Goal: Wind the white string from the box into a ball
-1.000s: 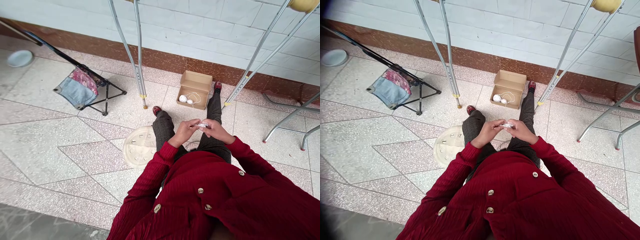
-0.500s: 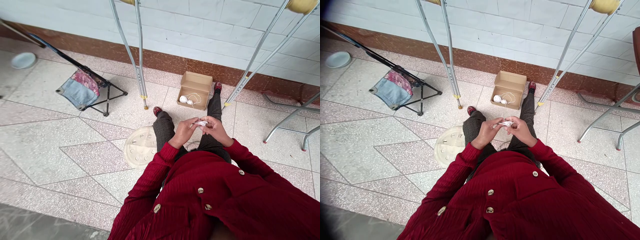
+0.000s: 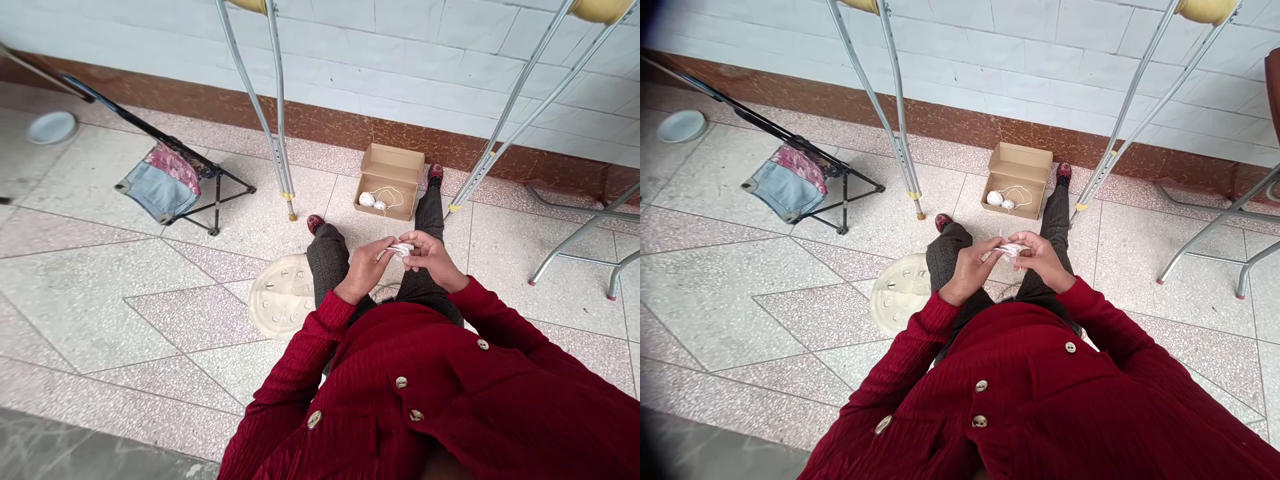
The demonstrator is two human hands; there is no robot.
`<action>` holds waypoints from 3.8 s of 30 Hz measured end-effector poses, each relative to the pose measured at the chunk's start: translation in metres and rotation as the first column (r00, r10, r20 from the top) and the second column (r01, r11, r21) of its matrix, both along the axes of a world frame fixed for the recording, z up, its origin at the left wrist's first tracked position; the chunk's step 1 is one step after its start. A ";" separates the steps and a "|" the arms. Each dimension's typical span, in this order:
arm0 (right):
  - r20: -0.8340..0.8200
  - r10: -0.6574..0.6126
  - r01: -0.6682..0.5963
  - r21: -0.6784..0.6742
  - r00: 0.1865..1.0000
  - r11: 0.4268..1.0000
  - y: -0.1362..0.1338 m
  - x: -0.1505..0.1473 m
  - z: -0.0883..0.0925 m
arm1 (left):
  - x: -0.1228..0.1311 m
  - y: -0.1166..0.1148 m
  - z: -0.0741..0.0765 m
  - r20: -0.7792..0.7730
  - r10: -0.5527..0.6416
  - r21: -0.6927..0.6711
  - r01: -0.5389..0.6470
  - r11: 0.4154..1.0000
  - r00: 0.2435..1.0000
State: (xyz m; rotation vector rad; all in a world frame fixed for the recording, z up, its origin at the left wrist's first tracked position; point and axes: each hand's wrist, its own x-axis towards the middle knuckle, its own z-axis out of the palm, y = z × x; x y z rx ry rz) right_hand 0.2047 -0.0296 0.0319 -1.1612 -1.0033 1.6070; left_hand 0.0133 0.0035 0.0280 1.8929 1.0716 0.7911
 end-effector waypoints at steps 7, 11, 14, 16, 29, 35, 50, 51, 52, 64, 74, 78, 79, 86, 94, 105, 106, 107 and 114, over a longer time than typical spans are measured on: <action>-0.240 -0.134 0.069 -0.259 0.961 0.963 0.004 0.011 0.004 | -0.001 -0.003 0.002 0.008 0.019 -0.010 -0.019 1.000 1.000; -0.205 -0.084 0.040 -0.209 0.975 0.977 0.006 0.008 0.003 | 0.000 -0.003 0.003 0.035 0.035 -0.007 -0.034 0.999 0.999; -0.175 -0.050 0.024 -0.146 0.983 0.989 0.005 0.004 0.003 | 0.000 -0.002 0.004 0.039 0.032 0.019 -0.033 0.999 0.999; -0.128 -0.034 0.020 -0.109 0.991 0.994 0.004 0.002 0.003 | 0.001 -0.002 0.003 0.037 0.033 0.027 -0.034 0.999 0.999; 0.312 0.078 -0.132 0.153 0.947 0.979 0.000 -0.002 0.001 | 0.006 -0.001 -0.002 0.002 0.077 -0.056 -0.077 0.995 0.997; 0.345 -0.060 0.011 0.144 0.937 0.990 -0.003 -0.003 -0.015 | 0.007 -0.002 -0.001 0.023 0.039 -0.094 -0.037 0.995 0.999; 0.416 -0.108 -0.011 0.273 0.903 0.962 -0.005 -0.009 0.004 | 0.005 -0.006 0.001 -0.004 0.012 -0.057 -0.012 0.998 1.000; 0.395 -0.090 -0.023 0.272 0.914 0.962 -0.006 -0.009 0.006 | 0.004 -0.005 0.000 0.007 0.041 -0.062 -0.041 0.997 0.999; 0.358 -0.071 -0.027 0.261 0.931 0.965 -0.006 -0.007 0.008 | 0.003 -0.005 -0.001 0.019 0.065 -0.071 -0.064 0.995 0.998; 0.239 -0.329 0.298 0.160 0.913 0.941 0.001 0.029 0.011 | -0.010 -0.001 -0.014 0.108 0.205 -0.216 -0.179 0.960 0.973; 0.527 -0.077 -0.082 0.271 0.846 0.959 0.005 0.015 -0.007 | -0.008 0.001 -0.011 0.099 0.188 -0.240 -0.160 0.958 0.977; 0.347 0.170 -0.191 0.026 0.922 0.981 0.013 0.026 -0.024 | -0.013 0.001 -0.008 0.063 0.135 -0.202 -0.120 0.972 0.989; 0.293 0.228 -0.228 -0.034 0.928 0.973 0.015 0.031 -0.024 | -0.015 0.002 -0.008 0.051 0.123 -0.190 -0.112 0.975 0.991; 0.037 0.373 -0.361 -0.174 0.927 0.916 0.029 0.060 -0.004 | -0.018 0.005 -0.008 0.030 0.081 -0.173 -0.075 0.982 0.996; 0.272 0.307 -0.300 -0.070 0.912 0.951 0.040 0.037 -0.020 | -0.013 0.001 -0.006 0.037 -0.032 -0.201 0.039 0.979 0.999; 0.569 0.165 -0.350 0.231 0.805 0.908 0.038 -0.005 0.000 | -0.005 0.002 -0.002 -0.311 -0.138 -0.151 0.095 0.984 0.940; 0.630 0.143 -0.379 0.257 0.763 0.889 0.033 -0.007 0.004 | -0.006 0.002 -0.001 -0.337 -0.130 -0.160 0.080 0.984 0.933; 0.683 0.125 -0.406 0.268 0.720 0.874 0.029 -0.009 0.007 | -0.006 0.002 -0.001 -0.360 -0.130 -0.168 0.073 0.983 0.924; 0.858 -0.026 -0.425 0.279 0.512 0.861 0.015 -0.021 0.012 | -0.004 0.003 0.000 -0.515 -0.128 -0.120 0.077 0.990 0.847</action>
